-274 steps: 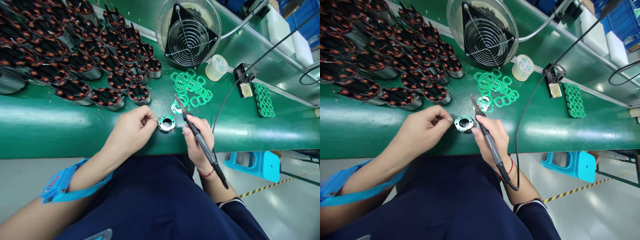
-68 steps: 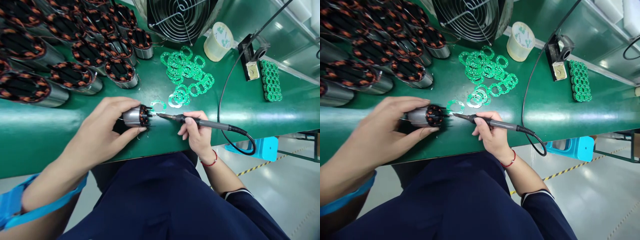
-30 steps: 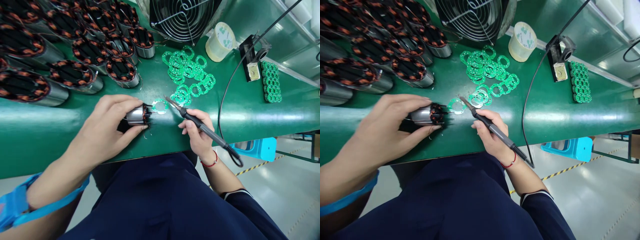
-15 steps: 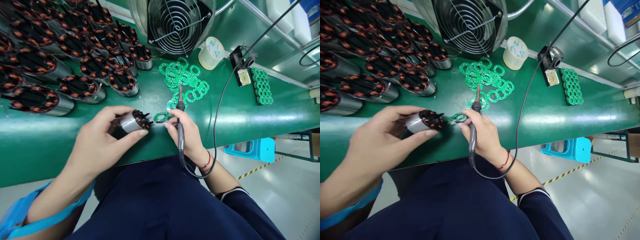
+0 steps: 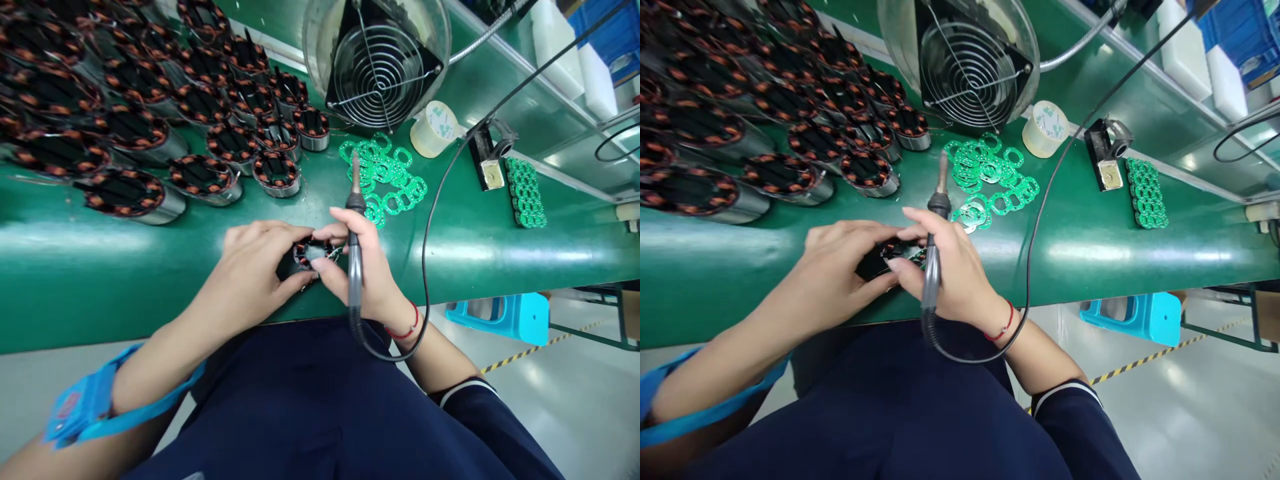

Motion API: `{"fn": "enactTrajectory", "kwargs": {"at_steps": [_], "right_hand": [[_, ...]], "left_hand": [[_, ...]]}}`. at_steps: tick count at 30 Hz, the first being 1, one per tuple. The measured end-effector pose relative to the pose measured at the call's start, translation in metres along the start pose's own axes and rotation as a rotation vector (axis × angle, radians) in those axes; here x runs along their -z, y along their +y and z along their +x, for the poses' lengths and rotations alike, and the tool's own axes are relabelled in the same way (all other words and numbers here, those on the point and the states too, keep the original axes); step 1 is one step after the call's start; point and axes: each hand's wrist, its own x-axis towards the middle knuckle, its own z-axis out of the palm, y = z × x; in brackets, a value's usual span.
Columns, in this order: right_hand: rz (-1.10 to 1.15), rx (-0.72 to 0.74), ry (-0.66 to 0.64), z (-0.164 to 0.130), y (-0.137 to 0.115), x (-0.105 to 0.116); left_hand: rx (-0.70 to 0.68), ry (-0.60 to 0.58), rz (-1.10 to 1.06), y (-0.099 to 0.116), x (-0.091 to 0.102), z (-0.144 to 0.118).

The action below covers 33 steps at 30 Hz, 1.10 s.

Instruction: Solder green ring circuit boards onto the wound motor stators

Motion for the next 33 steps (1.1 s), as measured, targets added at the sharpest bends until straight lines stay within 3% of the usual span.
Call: {"fn": "enactTrajectory", "kwargs": {"at_steps": [5,10,14,17,21,25,33], "right_hand": [[-0.29,-0.081,-0.073,-0.012,-0.013,0.006],[-0.234,-0.235,-0.175,-0.016,-0.009,0.029],[-0.154,-0.151,-0.109,-0.008,-0.006,0.039],[-0.26,-0.014,-0.06,0.0,-0.008,0.03],[-0.539,0.06,-0.016,0.006,-0.015,0.009],[-0.7,0.089,0.006,0.007,-0.018,-0.001],[-0.543,0.002,0.064,-0.011,-0.009,-0.003]], "left_hand": [[-0.082,-0.08,-0.016,-0.011,0.008,-0.002],[-0.027,-0.103,-0.125,-0.012,0.022,-0.001],[0.197,-0.093,-0.351,-0.005,0.029,0.004],[0.312,-0.051,-0.391,0.002,0.024,0.01],[0.177,-0.058,-0.335,0.009,0.01,0.014],[0.142,0.019,-0.264,0.009,0.001,0.012],[0.046,0.106,-0.236,0.013,0.0,0.007]]}}
